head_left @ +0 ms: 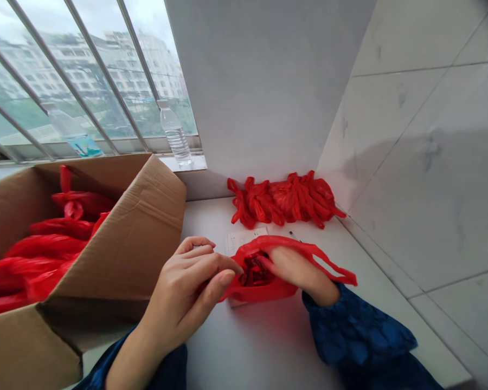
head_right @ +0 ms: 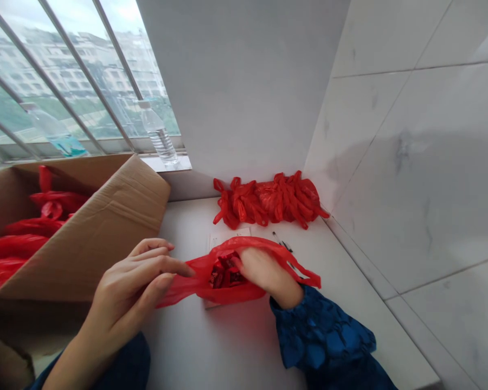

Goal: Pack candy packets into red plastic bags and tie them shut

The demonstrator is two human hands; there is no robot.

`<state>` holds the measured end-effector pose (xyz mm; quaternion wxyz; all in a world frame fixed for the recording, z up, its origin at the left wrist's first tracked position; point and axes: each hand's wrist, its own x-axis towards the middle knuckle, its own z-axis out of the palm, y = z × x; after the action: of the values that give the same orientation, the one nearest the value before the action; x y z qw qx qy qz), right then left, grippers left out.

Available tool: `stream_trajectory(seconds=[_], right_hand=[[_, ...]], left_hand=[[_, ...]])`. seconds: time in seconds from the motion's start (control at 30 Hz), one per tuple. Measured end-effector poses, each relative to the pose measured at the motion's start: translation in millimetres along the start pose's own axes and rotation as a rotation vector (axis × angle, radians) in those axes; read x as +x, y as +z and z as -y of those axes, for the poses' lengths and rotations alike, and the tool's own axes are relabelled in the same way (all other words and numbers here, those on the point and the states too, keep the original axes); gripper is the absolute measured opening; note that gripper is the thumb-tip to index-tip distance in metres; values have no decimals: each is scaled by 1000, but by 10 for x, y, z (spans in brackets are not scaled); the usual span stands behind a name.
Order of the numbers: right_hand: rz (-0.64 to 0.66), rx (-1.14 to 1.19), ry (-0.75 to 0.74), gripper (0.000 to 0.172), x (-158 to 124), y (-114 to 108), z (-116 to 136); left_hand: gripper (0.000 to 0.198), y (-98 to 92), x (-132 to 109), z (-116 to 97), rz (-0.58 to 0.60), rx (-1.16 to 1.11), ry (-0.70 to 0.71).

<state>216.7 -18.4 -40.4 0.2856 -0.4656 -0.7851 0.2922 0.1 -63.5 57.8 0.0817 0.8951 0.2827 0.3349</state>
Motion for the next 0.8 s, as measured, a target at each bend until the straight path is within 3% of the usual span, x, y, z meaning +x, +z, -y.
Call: stream_trajectory(seconds=[0.13,0.3,0.53,0.8], right_hand=[[65,-74,16,25,-123,-308,28],[122,38,49,30,-281,-549,127],[-66,-385,106,17,-349,-449,159],[11,-202,-23,33,-311,-404,105]], left_hand=[[16,12,5,43,25,108,-44],[20,48,9,119,55,266,-82],[17,-3,-11,14,26,91,2],[15,39,-34,-62,15,29,86]])
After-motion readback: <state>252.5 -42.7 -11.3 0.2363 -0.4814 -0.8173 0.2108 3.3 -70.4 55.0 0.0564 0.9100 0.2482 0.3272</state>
